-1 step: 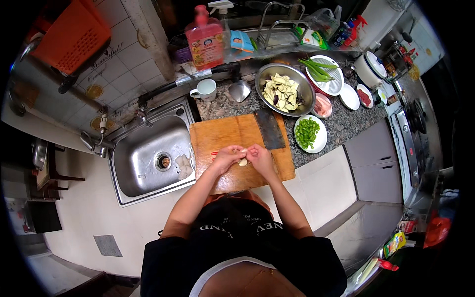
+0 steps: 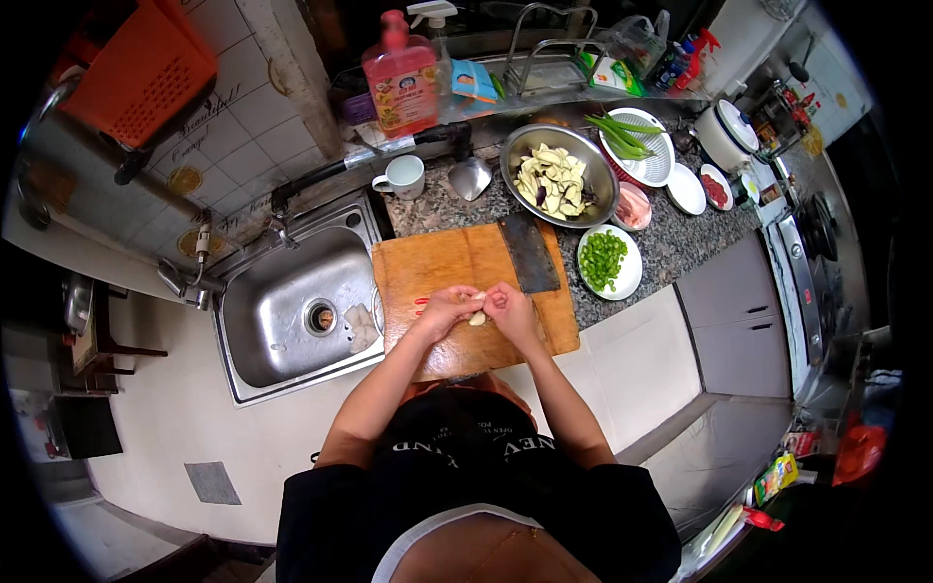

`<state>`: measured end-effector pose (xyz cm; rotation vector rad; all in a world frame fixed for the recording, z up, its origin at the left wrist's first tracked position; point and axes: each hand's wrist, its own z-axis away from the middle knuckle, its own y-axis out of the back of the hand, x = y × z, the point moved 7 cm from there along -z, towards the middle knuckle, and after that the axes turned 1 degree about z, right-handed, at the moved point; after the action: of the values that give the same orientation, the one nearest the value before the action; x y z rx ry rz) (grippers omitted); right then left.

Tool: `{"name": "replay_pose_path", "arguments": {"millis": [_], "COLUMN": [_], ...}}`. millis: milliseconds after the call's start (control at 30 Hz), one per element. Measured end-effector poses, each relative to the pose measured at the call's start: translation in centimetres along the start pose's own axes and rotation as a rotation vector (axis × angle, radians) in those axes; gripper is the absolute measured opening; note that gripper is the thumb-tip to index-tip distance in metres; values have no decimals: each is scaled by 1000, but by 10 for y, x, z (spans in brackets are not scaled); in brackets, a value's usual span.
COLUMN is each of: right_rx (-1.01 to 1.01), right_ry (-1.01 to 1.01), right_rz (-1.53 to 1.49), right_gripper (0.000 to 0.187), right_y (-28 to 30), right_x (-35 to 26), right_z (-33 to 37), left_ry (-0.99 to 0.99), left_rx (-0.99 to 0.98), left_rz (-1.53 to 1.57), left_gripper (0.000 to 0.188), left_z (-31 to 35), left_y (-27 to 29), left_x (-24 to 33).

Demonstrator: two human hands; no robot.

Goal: The person peels a garlic clove by hand, washes it in a sink, and then uses a cleaver to crush the garlic on a wooden cutting board.

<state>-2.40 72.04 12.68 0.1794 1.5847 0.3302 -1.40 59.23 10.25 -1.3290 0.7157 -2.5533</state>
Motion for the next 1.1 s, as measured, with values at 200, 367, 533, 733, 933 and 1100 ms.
{"name": "replay_pose_path", "arguments": {"millis": [200,367,533,733,933,1100], "right_rx": [-14,-15,82,87,-42,204], "right_ry": [-99,-187,-78,-96,-154,-54], "right_rz": [-298,-491,162,-202,-396,-300], "right_gripper": [5,5,4,4,4,2], "right_y": [-7,-17,-9,-7,-18,18], "right_x": [21,45,-3,23,31,27], "right_z": [1,3,7,0,-1,-4], "left_ry": [69,137,98,-73,36,20], "left_rx": [-51,-80,-95,86,-132,-50], "left_rz": [65,115,102,-94,43,172], "left_gripper": [18,20,24,24,34,32], "left_z": [-9,3,1,-11,-12,-13], "left_y": [7,1,10,28,10,18], "left_x": [-20,-13,-16,-10,-22,-18]}}
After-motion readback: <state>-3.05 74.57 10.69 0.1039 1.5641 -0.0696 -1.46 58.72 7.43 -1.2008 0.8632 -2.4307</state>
